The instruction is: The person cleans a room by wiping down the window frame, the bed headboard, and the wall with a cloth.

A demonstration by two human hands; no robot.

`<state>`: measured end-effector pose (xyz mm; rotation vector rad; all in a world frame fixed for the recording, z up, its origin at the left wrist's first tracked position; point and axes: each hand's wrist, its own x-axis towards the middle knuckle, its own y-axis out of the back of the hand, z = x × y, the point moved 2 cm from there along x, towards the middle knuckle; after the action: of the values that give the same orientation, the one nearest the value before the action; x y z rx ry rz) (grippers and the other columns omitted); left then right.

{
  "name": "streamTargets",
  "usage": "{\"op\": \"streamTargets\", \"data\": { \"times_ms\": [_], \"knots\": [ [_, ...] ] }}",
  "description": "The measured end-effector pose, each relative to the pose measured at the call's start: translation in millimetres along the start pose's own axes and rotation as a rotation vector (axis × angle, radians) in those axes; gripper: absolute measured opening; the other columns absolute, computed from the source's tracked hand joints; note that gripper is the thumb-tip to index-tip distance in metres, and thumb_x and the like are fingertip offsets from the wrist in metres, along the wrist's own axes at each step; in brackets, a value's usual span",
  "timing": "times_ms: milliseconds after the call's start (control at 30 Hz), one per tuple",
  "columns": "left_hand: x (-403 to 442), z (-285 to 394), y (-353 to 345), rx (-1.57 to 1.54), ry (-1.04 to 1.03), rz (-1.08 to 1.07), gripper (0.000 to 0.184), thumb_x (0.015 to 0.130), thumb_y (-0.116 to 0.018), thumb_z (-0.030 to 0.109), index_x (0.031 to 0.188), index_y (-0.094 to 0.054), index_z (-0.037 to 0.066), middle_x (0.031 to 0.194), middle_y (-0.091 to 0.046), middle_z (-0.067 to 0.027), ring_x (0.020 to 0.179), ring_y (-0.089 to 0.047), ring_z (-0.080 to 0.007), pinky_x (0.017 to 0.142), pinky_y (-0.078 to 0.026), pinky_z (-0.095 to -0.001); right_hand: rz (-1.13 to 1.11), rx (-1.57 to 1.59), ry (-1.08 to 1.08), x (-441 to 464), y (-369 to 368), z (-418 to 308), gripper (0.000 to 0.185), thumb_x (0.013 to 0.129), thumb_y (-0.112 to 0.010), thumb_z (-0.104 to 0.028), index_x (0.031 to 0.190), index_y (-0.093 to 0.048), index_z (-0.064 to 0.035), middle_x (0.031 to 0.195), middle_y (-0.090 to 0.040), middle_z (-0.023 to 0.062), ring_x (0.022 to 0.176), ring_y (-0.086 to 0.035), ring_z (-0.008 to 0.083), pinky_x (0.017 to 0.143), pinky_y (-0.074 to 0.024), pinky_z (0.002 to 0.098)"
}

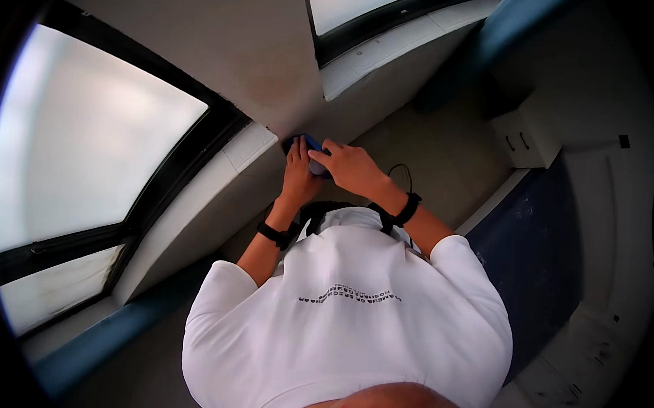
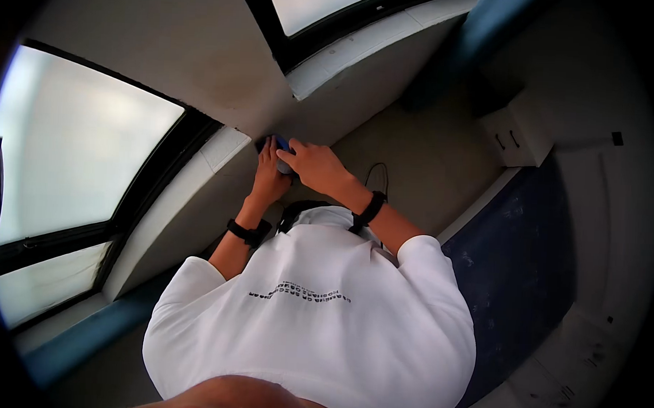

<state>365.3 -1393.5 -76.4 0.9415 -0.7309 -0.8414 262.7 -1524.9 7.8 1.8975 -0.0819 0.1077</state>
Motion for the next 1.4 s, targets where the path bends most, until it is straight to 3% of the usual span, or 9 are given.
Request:
{"op": "streamTargets", "data": {
  "times_ms": [33,133,300,400,567,967,1167,1233,1400],
  "knots": [
    [18,24,16,0.005,-0.013,-0.013,0.071,0.08,-0.065,0.013,0.143,-0.038,-0.005,0.149,-0.039,-0.0293,0.14,-0.037,-0.0444,0.112,-0.034,-0.0523,0.098,0.07,-0.048,-11,8,19,0.047,0.08,-0.066,-0.002,0.126,-0.063,-0.0141,0.11,-0.06,0.0119,0.093,-0.068,0.0304,0.074,-0.0593,0.039],
    [60,79,27,-0.45,0.47,-0.451,0.063,0.076,-0.063,0.008,0.136,-0.046,0.001,0.137,-0.051,-0.0283,0.122,-0.053,-0.0454,0.1,-0.045,-0.0502,0.284,0.159,-0.115,-36,35,59,0.048,0.08,-0.065,-0.001,0.125,-0.064,-0.0185,0.111,-0.059,0.0111,0.097,-0.065,0.0304,0.078,-0.0574,0.0406],
    [128,114,39,-0.42,0.064,0.164,0.058,0.075,-0.058,-0.001,0.133,-0.053,0.007,0.124,-0.061,-0.0195,0.111,-0.059,-0.0424,0.089,-0.049,-0.0481,0.518,0.102,-0.166,-38,65,117,0.049,0.079,-0.065,0.0,0.125,-0.064,-0.0188,0.114,-0.057,0.01,0.107,-0.059,0.03,0.084,-0.0518,0.0434],
    [169,127,43,-0.103,-0.008,0.247,0.058,0.076,-0.058,-0.004,0.132,-0.055,0.006,0.118,-0.062,-0.0179,0.107,-0.058,-0.0405,0.091,-0.048,-0.047,0.615,0.136,-0.226,-12,66,152,0.049,0.079,-0.065,0.001,0.124,-0.065,-0.0188,0.115,-0.057,0.0086,0.11,-0.056,0.0295,0.09,-0.0476,0.0444],
    [233,97,-8,0.01,-0.078,0.24,0.062,0.072,-0.06,-0.008,0.132,-0.057,0.005,0.114,-0.062,-0.016,0.106,-0.058,-0.0375,0.092,-0.047,-0.0459,0.738,-0.093,-0.227,25,41,225,0.042,0.081,-0.066,-0.003,0.122,-0.064,-0.0104,0.122,-0.057,0.0077,0.114,-0.055,0.0282,0.102,-0.0379,0.0446],
    [360,133,-106,-0.054,-0.236,0.087,0.075,0.073,-0.063,-0.006,0.145,-0.043,0.0,0.142,-0.05,-0.0242,0.133,-0.047,-0.0409,0.112,-0.04,-0.0447,0.431,-0.317,-0.305,18,61,385,0.04,0.084,-0.063,-0.007,0.124,-0.065,-0.0095,0.122,-0.057,0.0078,0.117,-0.052,0.0253,0.097,-0.0396,0.0397],
    [430,183,-151,-0.405,-0.239,0.139,0.082,0.073,-0.057,-0.014,0.15,-0.032,-0.004,0.141,-0.049,-0.0267,0.135,-0.045,-0.0421,0.112,-0.04,-0.0448,0.718,-0.319,-0.268,-13,101,454,0.049,0.078,-0.063,0.004,0.125,-0.064,-0.0098,0.118,-0.055,0.0082,0.114,-0.056,0.0284,0.098,-0.0419,0.0429],
    [456,212,-148,-0.457,-0.263,0.115,0.081,0.072,-0.054,-0.017,0.149,-0.033,-0.004,0.14,-0.049,-0.0263,0.131,-0.048,-0.0412,0.11,-0.041,-0.0446,0.754,-0.387,-0.347,-13,128,476,0.04,0.086,-0.06,-0.001,0.125,-0.064,-0.0089,0.117,-0.057,0.0083,0.117,-0.056,0.0267,0.1,-0.0421,0.043],
    [540,237,-181,-0.346,-0.341,0.072,0.07,0.075,-0.055,-0.011,0.143,-0.042,-0.005,0.133,-0.056,-0.0221,0.122,-0.055,-0.0383,0.106,-0.044,-0.0437,0.625,-0.487,-0.58,3,165,531,0.045,0.078,-0.067,-0.001,0.123,-0.063,-0.0046,0.12,-0.058,0.01,0.118,-0.055,0.0292,0.1,-0.0432,0.0425]
  ]
}}
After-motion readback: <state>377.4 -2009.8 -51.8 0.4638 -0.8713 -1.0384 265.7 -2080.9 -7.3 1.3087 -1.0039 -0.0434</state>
